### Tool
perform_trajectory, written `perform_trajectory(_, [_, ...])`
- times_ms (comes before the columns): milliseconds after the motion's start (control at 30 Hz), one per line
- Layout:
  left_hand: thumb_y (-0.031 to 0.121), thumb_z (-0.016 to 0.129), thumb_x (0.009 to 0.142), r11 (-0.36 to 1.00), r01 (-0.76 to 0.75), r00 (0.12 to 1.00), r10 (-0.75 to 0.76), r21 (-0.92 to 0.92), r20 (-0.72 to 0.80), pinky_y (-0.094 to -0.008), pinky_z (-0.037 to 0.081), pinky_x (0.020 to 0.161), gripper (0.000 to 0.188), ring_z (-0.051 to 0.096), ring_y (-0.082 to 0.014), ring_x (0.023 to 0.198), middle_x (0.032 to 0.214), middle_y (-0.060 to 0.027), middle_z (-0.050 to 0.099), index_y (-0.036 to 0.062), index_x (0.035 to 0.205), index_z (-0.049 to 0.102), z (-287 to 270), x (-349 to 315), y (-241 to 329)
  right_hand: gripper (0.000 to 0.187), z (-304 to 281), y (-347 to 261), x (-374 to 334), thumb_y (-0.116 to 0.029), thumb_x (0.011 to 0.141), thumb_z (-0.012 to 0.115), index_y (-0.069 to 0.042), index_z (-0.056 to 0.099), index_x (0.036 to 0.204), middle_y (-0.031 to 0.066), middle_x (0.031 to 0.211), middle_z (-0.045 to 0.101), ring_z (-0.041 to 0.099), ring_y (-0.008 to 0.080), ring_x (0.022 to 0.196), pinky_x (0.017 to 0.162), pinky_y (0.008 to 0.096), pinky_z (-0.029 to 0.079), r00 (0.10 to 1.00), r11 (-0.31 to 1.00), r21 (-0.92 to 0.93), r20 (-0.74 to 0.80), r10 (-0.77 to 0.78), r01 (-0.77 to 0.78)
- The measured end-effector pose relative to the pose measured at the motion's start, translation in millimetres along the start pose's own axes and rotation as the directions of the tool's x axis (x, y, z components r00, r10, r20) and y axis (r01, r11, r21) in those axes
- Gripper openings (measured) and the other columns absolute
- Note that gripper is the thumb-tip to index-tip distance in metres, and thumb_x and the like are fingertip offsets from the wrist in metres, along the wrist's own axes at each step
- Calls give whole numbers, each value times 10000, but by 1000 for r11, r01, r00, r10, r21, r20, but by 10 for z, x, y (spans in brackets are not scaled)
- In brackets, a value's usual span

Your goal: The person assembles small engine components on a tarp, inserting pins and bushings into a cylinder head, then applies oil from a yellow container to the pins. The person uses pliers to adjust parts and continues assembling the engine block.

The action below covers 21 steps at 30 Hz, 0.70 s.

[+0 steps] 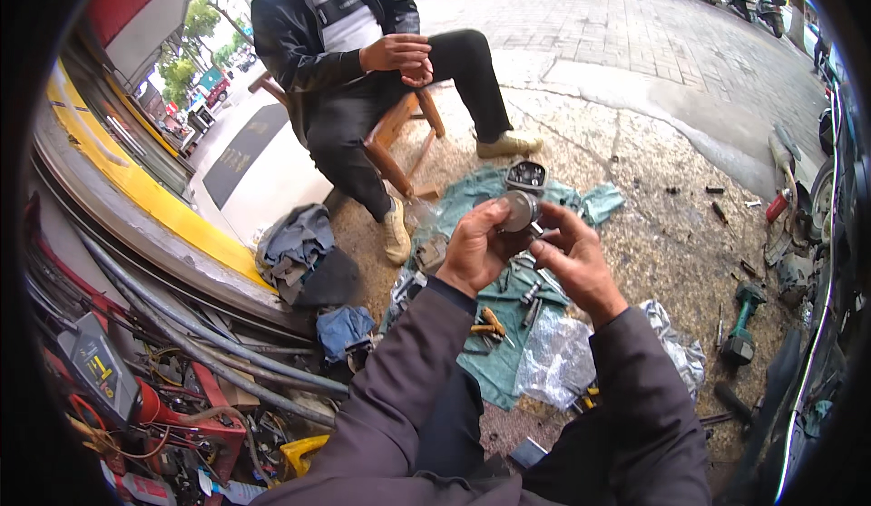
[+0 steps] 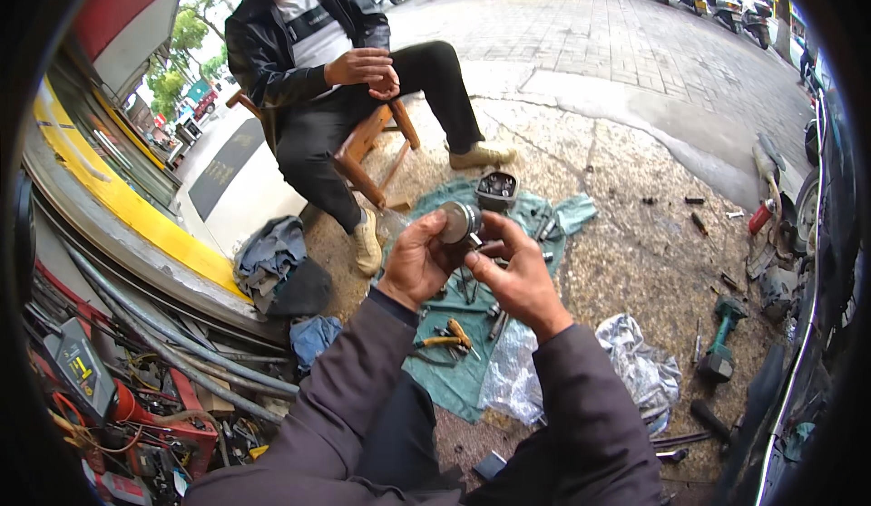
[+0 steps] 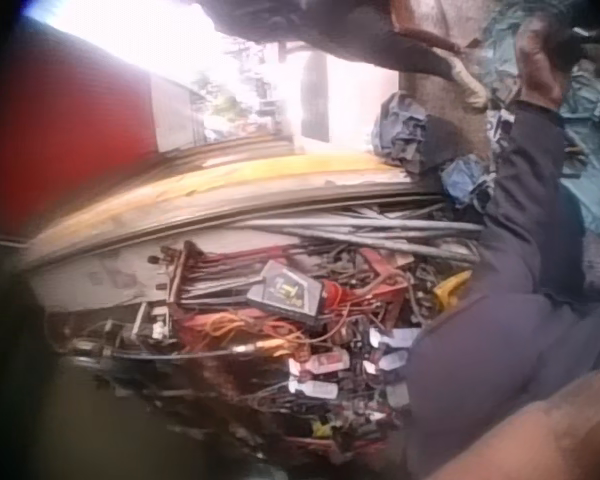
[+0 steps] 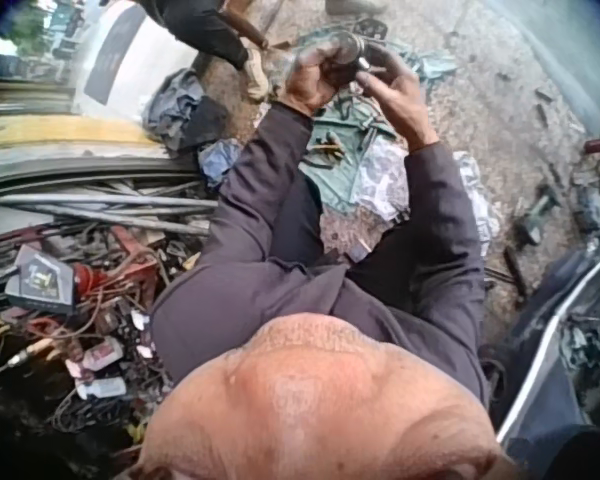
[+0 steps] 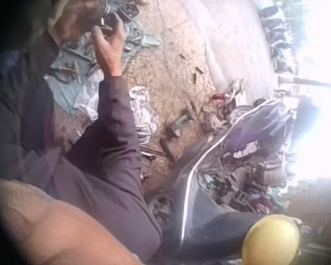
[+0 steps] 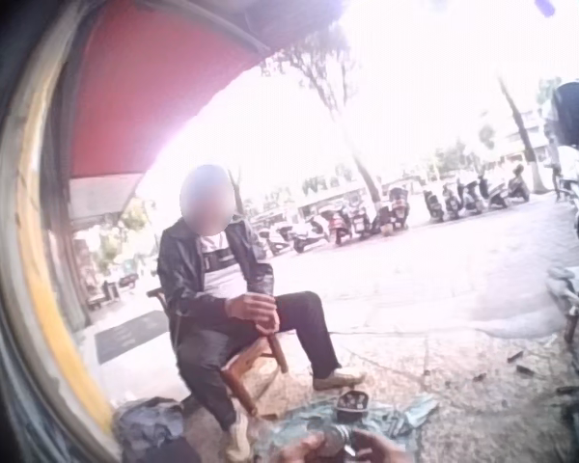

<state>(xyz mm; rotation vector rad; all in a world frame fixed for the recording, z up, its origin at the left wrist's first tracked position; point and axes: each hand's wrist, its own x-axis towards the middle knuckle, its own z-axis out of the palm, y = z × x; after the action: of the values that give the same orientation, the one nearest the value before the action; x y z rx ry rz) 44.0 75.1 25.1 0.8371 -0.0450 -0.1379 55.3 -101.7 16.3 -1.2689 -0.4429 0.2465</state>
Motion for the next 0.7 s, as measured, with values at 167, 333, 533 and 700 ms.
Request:
perform_trajectory(167, [241, 583, 971, 989, 44, 999, -46, 142, 9, -371, 593, 807, 313, 687, -212, 924, 1038, -104, 678, -5, 1164, 595, 82, -73, -100, 622, -177, -45, -106, -112, 841, 731, 19, 446, 1378, 61, 1123, 597, 583, 122, 945, 734, 240, 479, 998, 969, 247, 61, -15, 0])
perform_trajectory(333, [242, 567, 981, 992, 105, 993, -109, 76, 50, -376, 601, 803, 314, 684, -217, 926, 1057, -128, 675, -18, 1153, 596, 93, -59, -170, 646, -256, -32, -175, -126, 828, 751, 1, 444, 1382, 62, 1109, 594, 548, 92, 883, 661, 216, 432, 997, 957, 289, 80, 0, -24])
perform_trajectory(533, [217, 535, 994, 981, 195, 973, -190, -22, 133, -375, 612, 767, 298, 689, -231, 903, 1054, -134, 672, -34, 1146, 586, 93, -51, -240, 627, -249, -44, -217, -126, 859, 722, -23, 428, 1403, 63, 1183, 586, 569, 108, 921, 658, 220, 459, 996, 942, 335, 84, 6, -34])
perform_trajectory(700, [198, 544, 988, 982, 190, 976, -187, -17, 114, -367, 614, 759, 277, 690, -215, 883, 1042, -121, 675, -24, 1148, 589, 49, -34, -286, 575, -272, -4, -201, -98, 857, 716, -8, 458, 1364, 47, 1099, 584, 553, 79, 884, 674, 211, 458, 995, 930, 364, 102, 16, -52])
